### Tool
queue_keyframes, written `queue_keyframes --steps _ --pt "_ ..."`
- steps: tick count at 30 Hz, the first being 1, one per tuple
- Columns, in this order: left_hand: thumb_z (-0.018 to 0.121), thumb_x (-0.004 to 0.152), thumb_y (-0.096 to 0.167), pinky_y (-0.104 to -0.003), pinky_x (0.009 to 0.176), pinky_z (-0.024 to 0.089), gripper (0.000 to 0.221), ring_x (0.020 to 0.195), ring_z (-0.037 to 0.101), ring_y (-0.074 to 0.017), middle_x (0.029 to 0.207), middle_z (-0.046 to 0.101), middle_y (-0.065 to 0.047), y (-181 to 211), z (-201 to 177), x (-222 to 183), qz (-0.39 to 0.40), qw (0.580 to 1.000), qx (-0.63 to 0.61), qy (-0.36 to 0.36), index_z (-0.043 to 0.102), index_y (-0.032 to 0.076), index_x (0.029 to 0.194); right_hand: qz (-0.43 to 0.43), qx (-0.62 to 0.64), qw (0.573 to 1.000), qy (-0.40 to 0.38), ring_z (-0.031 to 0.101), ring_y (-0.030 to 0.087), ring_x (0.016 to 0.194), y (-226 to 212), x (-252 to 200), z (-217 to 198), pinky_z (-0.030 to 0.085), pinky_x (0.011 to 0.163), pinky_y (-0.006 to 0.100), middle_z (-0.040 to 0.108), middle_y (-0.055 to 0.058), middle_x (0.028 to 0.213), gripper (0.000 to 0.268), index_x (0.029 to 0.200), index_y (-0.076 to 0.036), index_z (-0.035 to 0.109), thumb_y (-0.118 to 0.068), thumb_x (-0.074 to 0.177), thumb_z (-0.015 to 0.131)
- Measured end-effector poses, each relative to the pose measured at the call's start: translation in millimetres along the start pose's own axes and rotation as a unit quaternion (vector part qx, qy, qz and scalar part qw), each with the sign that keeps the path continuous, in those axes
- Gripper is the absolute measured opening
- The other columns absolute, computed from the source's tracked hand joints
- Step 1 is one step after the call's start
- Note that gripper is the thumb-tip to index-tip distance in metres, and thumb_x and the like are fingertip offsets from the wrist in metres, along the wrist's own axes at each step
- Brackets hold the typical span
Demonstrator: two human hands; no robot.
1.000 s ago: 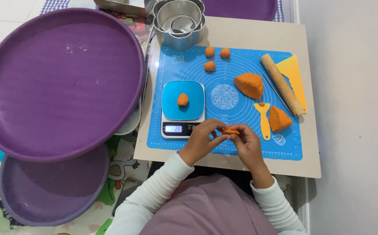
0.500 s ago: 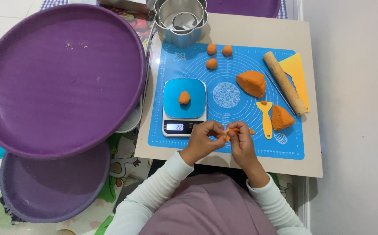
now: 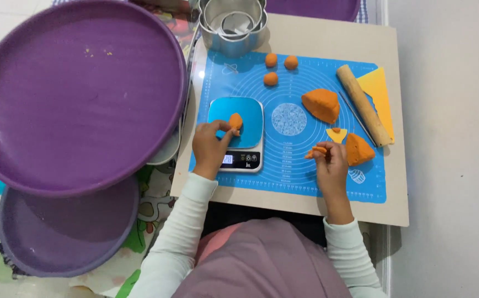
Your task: The person is portioning out dough by cutting it into pieces, rolling them into balls, and weighing them on a digital scale to ensure uniformity.
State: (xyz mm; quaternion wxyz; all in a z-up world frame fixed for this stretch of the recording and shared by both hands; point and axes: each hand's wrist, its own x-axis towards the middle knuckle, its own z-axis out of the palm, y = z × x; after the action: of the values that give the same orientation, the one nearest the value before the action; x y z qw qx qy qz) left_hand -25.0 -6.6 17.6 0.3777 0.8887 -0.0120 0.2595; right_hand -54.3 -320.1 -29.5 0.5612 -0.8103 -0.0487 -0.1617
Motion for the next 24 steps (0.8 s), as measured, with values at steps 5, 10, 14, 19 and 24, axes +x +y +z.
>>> queue_keyframes --steps 5,10,14,19,24 --pt "0.088 0.078 0.022 -0.035 0.081 0.051 0.015 0.090 0.065 -0.0200 0.080 0.072 0.006 -22.4 8.1 -6.7 0.033 0.997 0.069 0.020 0.074 0.021 0.084 -0.016 -0.100 0.995 0.017 0.067 0.025 0.085 -1.6 2.2 -2.8 0.053 0.073 0.032 0.049 0.007 0.106 0.028 0.114 -0.002 0.066 -0.024 0.098 0.074" --pt "0.081 0.087 0.027 -0.036 0.080 0.048 0.010 0.089 0.063 -0.0198 0.084 0.069 0.006 -31.8 -6.7 -6.0 0.047 0.995 0.083 0.038 0.072 0.023 0.086 -0.042 -0.150 0.987 0.030 0.060 0.020 0.080 10.6 3.7 -5.1 0.049 0.067 0.030 0.054 0.005 0.101 0.029 0.113 -0.005 0.071 -0.019 0.091 0.084" --pt "0.077 0.093 0.027 -0.036 0.082 0.049 0.009 0.090 0.065 -0.0197 0.083 0.070 0.006 -25.2 -26.0 2.1 0.017 0.997 0.063 0.043 0.072 0.022 0.087 -0.024 -0.147 0.989 0.025 0.063 0.021 0.078 -0.9 6.4 -4.9 0.051 0.067 0.031 0.054 0.007 0.103 0.021 0.109 -0.004 0.069 -0.015 0.096 0.080" --pt "0.075 0.094 0.025 -0.038 0.083 0.050 0.008 0.091 0.067 -0.0221 0.084 0.071 0.004 -16.6 -37.0 7.6 0.024 0.998 0.042 0.042 0.073 0.020 0.088 -0.037 -0.151 0.987 0.033 0.064 0.020 0.075 -2.9 6.9 -3.2 0.051 0.063 0.029 0.054 0.005 0.103 0.023 0.109 -0.006 0.069 -0.021 0.096 0.081" --pt "0.072 0.097 0.027 -0.041 0.086 0.050 0.009 0.097 0.066 -0.0243 0.091 0.070 0.000 -20.8 -33.0 10.5 0.027 0.999 0.032 -0.007 0.074 0.018 0.097 -0.034 -0.136 0.990 0.022 0.064 0.023 0.072 -14.4 8.1 0.5 0.051 0.061 0.031 0.052 0.008 0.100 0.019 0.108 -0.001 0.068 -0.011 0.097 0.079"
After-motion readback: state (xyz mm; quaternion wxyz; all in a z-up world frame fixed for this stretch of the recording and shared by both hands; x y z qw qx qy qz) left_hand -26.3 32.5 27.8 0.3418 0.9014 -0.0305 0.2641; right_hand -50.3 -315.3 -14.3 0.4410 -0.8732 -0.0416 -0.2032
